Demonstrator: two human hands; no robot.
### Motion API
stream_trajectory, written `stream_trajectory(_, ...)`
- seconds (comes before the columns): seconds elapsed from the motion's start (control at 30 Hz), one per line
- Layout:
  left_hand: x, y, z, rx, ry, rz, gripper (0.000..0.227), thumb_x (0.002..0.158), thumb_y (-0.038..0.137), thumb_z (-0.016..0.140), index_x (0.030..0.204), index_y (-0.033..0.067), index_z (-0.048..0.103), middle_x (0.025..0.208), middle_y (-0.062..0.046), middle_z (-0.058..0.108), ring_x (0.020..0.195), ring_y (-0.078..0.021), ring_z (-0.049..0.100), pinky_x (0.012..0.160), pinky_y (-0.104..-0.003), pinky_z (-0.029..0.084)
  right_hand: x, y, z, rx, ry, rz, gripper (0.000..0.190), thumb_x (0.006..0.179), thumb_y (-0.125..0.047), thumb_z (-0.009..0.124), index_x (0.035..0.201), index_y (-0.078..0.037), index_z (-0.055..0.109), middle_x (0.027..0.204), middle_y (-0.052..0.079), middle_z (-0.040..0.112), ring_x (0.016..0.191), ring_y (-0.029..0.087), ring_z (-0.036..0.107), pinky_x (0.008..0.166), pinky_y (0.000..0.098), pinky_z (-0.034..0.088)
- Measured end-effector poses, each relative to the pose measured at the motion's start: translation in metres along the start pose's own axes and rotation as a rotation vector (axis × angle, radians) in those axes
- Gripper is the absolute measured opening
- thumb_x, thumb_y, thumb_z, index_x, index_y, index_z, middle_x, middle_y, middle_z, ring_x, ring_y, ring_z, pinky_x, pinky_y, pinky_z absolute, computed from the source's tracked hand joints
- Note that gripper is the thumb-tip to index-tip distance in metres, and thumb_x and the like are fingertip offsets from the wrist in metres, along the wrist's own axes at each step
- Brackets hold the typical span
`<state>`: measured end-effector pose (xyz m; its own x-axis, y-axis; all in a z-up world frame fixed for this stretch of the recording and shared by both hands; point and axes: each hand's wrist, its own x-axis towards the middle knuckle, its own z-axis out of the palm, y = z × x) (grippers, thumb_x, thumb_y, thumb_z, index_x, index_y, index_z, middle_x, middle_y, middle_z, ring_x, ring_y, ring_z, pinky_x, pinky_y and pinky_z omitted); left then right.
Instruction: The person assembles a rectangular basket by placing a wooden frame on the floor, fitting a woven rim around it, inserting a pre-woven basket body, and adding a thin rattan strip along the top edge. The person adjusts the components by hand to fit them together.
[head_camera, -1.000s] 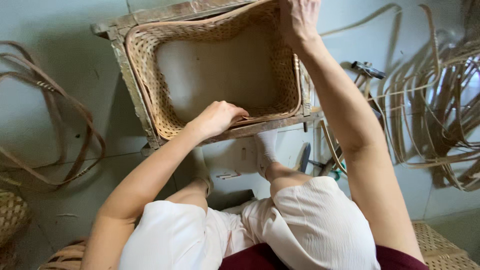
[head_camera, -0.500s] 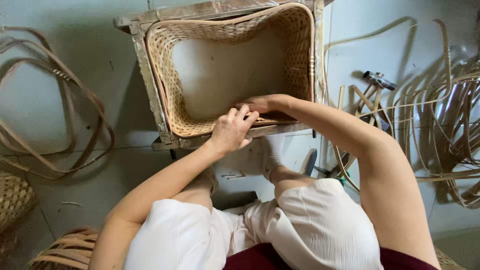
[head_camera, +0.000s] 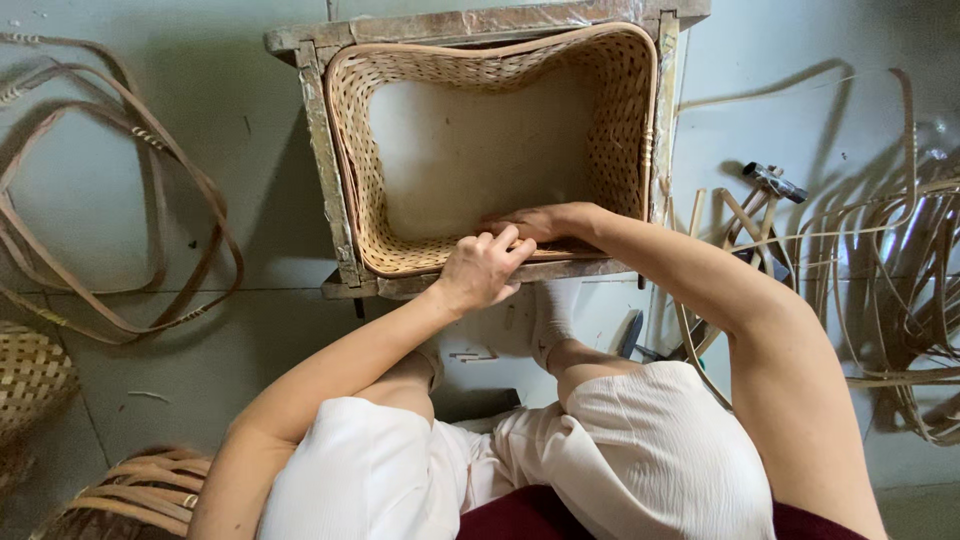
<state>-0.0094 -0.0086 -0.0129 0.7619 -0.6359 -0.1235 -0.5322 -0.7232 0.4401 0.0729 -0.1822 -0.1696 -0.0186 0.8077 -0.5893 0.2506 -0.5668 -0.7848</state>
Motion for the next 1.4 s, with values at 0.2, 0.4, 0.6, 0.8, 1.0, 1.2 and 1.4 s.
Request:
stream_trajectory(0.2,0.001,0.002,0.002,-0.024,0.025,0.015,0.070,0.064,0.036,0.091,0.122,0.0127,0.058,0.101,-0.008,0.063,0.079,-0.0264,0.071,0.067,-0.040,0.057,0.002,0.008,0.013,0.030,0.043,0.009,0.059,0.091,-0.032,0.066,0.147,-0.021,0.052,0.148,0.011,0.057,0.135,0.032,0.052,0.113,0.0472,0.038)
stream_trajectory(0.4,0.004,0.000,-0.007,-0.035,0.029,0.008,0.066,0.064,0.035,0.092,0.115,0.0107,0.058,0.097,-0.009,0.063,0.076,-0.0275,0.071,0.067,-0.040,0.057,0.020,0.040,0.025,0.370,-0.061,-0.142,0.054,0.094,-0.031,0.064,0.143,-0.011,0.057,0.146,0.014,0.062,0.135,0.031,0.056,0.115,0.0460,0.040)
stream_trajectory(0.6,0.006,0.001,-0.012,-0.005,0.022,0.014,0.067,0.063,0.035,0.093,0.113,0.0074,0.057,0.096,-0.011,0.062,0.072,-0.0269,0.070,0.066,-0.039,0.058,0.021,0.045,0.028,0.377,-0.096,0.024,0.053,0.094,-0.031,0.064,0.142,-0.011,0.057,0.148,0.013,0.057,0.136,0.029,0.050,0.113,0.0469,0.036)
stream_trajectory(0.8,0.005,0.002,-0.009,-0.042,0.041,0.009,0.063,0.063,0.035,0.092,0.108,0.0073,0.057,0.095,-0.011,0.062,0.074,-0.0279,0.070,0.067,-0.040,0.057,0.012,0.035,0.025,0.462,-0.153,0.156,0.052,0.094,-0.034,0.060,0.139,-0.009,0.062,0.143,0.015,0.064,0.133,0.029,0.056,0.111,0.0465,0.042)
stream_trajectory(1.0,-0.001,-0.004,0.006,-0.077,0.031,0.046,0.054,0.070,0.038,0.089,0.106,0.0101,0.059,0.098,-0.008,0.063,0.081,-0.0269,0.070,0.071,-0.041,0.057,0.011,0.009,0.013,0.145,-0.038,-0.062,0.057,0.099,-0.043,0.053,0.147,-0.013,0.053,0.148,0.014,0.056,0.134,0.029,0.051,0.114,0.0465,0.035)
stream_trajectory(1.2,0.048,-0.043,-0.030,-0.023,-0.064,0.133,0.099,0.080,0.082,0.067,0.133,-0.0010,0.059,0.135,-0.028,0.053,0.113,-0.0429,0.056,0.094,-0.059,0.050,0.004,0.062,-0.023,0.831,0.325,-0.262,0.057,0.103,-0.045,0.052,0.152,-0.016,0.045,0.157,0.012,0.047,0.143,0.025,0.046,0.119,0.0416,0.036)
stream_trajectory(1.4,0.176,-0.149,-0.068,0.296,0.319,-0.054,0.102,0.069,0.076,0.071,0.137,0.0036,0.049,0.128,-0.022,0.058,0.114,-0.0345,0.056,0.097,-0.059,0.044,0.025,0.091,-0.112,0.690,0.737,-0.223,0.050,0.103,-0.035,0.055,0.147,-0.014,0.049,0.151,0.013,0.051,0.137,0.025,0.050,0.115,0.0393,0.041)
